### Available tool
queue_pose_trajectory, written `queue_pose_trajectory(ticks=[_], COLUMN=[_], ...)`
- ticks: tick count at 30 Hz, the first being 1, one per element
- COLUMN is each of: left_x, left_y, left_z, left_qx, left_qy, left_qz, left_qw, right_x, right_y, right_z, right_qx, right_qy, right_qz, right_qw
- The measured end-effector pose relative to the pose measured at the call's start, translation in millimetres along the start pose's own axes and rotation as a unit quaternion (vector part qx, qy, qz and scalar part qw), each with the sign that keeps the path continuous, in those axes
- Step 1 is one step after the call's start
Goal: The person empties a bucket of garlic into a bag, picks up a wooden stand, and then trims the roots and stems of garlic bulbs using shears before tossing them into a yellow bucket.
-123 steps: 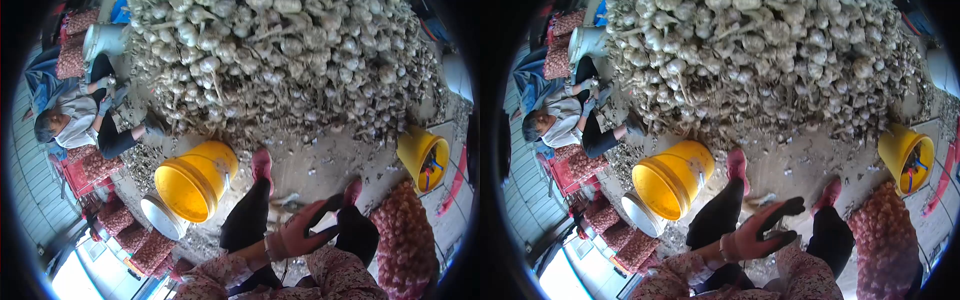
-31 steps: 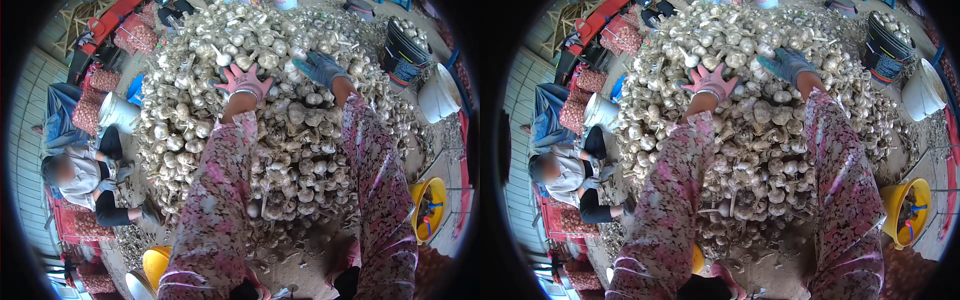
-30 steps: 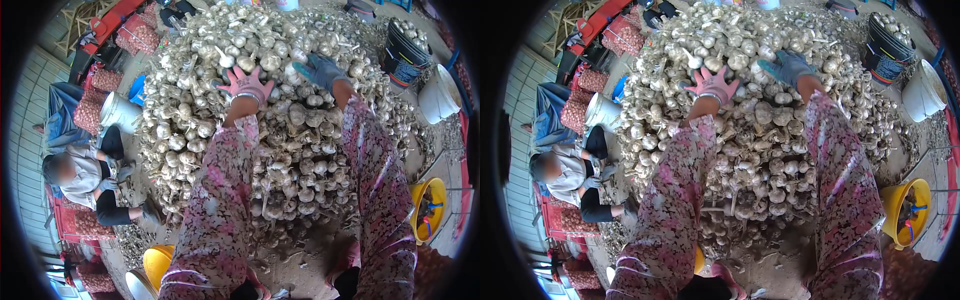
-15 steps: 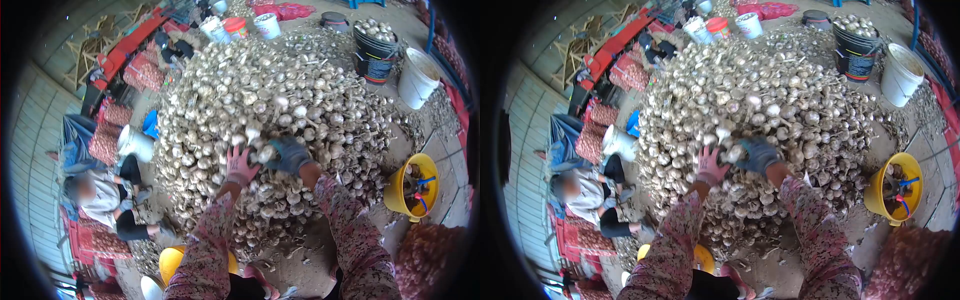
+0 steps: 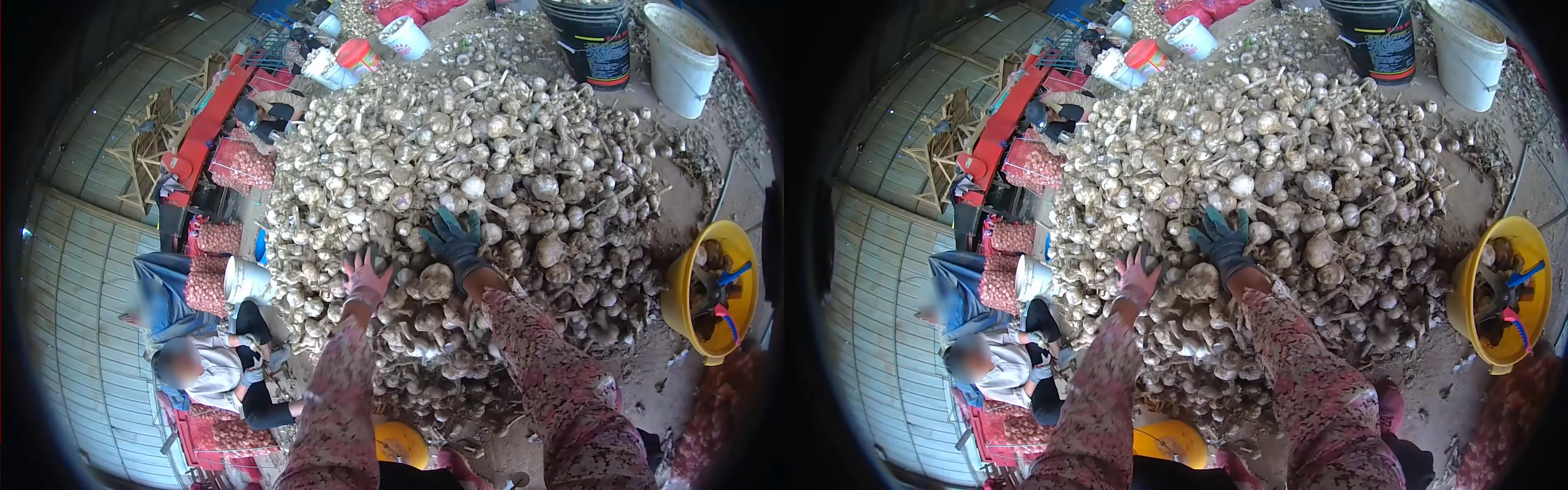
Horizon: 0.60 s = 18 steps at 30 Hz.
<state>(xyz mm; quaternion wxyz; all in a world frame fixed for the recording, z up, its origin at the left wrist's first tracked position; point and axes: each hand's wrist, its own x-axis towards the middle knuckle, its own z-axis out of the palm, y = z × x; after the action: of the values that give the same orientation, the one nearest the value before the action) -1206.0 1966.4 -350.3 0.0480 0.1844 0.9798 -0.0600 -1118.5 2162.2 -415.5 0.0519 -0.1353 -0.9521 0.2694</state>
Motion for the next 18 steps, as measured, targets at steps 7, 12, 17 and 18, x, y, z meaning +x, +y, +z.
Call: queue_pose_trajectory(ticks=[7,12,17,18], left_x=[4.1,-67.3,-133.3,-150.7], left_y=[0.3,-23.5,-25.3,-21.7], left_z=[31.8,56.9,102.6,109.3], left_qx=[0.041,0.019,-0.127,-0.112], left_qy=[0.020,0.026,-0.062,-0.075], left_qz=[-0.049,0.007,0.030,0.035], left_qw=[0.998,0.999,0.990,0.990], right_x=[5.3,-76.7,-160.9,-176.7], right_y=[-8.7,-32.6,-60.5,-67.2], right_z=[56.1,28.0,37.0,47.3], right_qx=[-0.200,-0.121,-0.187,-0.232], right_qy=[0.003,0.009,-0.151,-0.183], right_qz=[0.020,-0.015,-0.102,-0.104], right_qw=[0.980,0.992,0.965,0.950])
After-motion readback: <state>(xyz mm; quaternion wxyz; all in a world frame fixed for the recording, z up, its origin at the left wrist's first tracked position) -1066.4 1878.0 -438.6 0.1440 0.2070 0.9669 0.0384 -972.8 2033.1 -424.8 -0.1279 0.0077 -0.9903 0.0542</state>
